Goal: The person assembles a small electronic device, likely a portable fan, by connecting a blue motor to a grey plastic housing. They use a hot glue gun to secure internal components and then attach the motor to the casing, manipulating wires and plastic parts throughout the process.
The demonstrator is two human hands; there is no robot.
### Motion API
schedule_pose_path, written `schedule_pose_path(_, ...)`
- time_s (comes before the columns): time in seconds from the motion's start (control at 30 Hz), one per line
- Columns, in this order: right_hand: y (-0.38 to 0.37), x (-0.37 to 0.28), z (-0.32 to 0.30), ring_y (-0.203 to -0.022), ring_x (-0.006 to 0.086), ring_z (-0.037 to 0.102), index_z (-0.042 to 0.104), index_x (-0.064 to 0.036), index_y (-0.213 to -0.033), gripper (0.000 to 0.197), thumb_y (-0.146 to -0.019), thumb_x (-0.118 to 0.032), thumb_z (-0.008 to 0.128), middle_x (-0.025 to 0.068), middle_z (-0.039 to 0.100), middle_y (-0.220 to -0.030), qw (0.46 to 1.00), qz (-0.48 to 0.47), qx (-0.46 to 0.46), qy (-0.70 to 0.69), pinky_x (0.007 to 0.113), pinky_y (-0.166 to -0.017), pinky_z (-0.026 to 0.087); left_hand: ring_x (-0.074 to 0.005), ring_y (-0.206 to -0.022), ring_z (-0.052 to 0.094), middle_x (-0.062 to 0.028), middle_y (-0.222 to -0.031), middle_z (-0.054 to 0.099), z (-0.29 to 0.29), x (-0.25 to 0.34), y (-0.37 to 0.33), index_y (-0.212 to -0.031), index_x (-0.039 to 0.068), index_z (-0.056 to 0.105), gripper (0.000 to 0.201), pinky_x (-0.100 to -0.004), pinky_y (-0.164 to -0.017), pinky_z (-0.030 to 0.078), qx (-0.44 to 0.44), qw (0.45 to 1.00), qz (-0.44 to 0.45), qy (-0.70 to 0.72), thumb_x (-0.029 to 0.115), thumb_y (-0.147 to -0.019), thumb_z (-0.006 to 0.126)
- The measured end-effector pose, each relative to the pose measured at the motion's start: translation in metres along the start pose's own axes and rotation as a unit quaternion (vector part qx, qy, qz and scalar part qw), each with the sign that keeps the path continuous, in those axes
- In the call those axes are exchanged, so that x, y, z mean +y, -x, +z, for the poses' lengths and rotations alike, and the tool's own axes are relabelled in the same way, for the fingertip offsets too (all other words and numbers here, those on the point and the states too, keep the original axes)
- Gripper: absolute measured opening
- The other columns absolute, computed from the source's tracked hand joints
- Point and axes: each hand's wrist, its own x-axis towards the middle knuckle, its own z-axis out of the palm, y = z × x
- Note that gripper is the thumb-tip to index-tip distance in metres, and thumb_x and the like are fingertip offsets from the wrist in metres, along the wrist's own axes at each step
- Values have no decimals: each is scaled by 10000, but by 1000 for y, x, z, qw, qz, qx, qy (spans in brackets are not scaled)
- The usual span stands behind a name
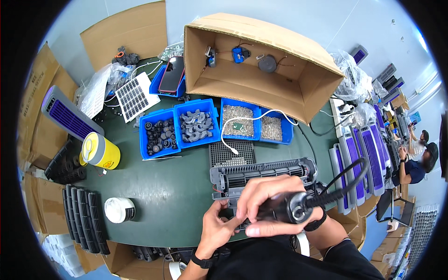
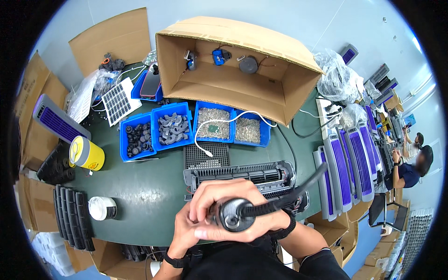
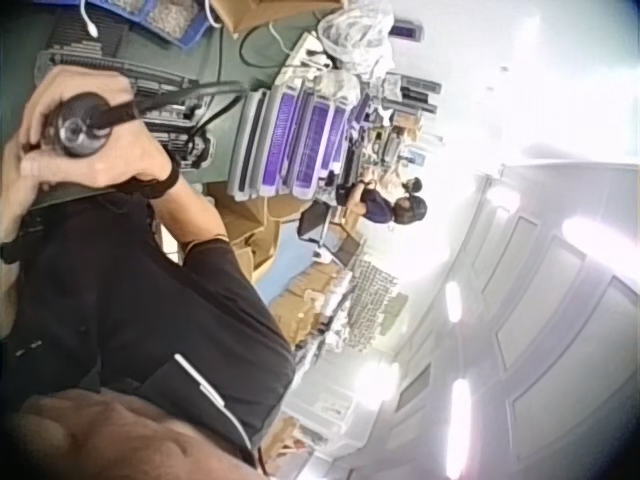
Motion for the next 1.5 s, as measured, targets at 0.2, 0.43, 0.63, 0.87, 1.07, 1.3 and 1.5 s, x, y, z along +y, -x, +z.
schedule_pose_path(0.2,-4,-9,-21,-896,198,665,641,-58,-910,196,-847,32,803,136,695,-986,968,-65,207,-127,341,-815,544,-112,-670,693,-178,-1167,675,2,8,3,-1301,-103,573,587,-264,-512,580,17,998,-56,-34,130,-868,893)
schedule_pose_path(0.43,-25,39,-58,-854,157,709,654,-14,-941,198,-863,47,825,93,714,-946,936,-88,340,-42,302,-778,583,-124,-791,718,-149,-1158,703,1,8,6,-1276,-105,574,490,-267,-614,626,-4,1000,5,-4,55,-904,851)
schedule_pose_path(0.63,-34,55,-55,-820,106,683,669,-40,-929,213,-851,4,862,45,713,-884,938,-50,343,-20,275,-740,559,-108,-728,700,-154,-1124,715,-2,3,6,-1270,-113,572,502,-246,-579,567,-5,1000,4,-9,59,-895,857)
schedule_pose_path(0.87,-38,67,-54,-787,91,665,680,-42,-928,205,-862,-47,875,24,713,-874,937,-39,345,40,267,-707,540,-111,-862,685,-118,-1154,663,1,13,7,-1211,-86,575,452,-231,-634,545,0,999,-42,-8,-7,-865,854)
schedule_pose_path(1.07,-39,65,-52,-846,135,696,686,-41,-899,179,-854,-12,856,64,733,-900,939,0,342,43,298,-782,559,-99,-784,677,-114,-1096,683,0,9,6,-1218,-99,579,477,-235,-589,533,4,999,-34,-13,23,-860,869)
schedule_pose_path(1.3,-40,69,-51,-845,140,693,678,-44,-890,202,-837,18,863,66,728,-895,941,-6,334,44,301,-768,560,-96,-672,671,-142,-1035,715,1,5,6,-1265,-137,561,540,-259,-546,555,8,1000,-19,-10,65,-873,873)
schedule_pose_path(1.5,-40,66,-49,-835,127,679,673,-44,-891,200,-844,21,857,59,716,-892,945,-34,322,36,294,-750,552,-131,-847,702,-107,-1135,654,3,15,6,-1195,-73,590,441,-244,-628,587,7,999,-37,1,20,-860,861)
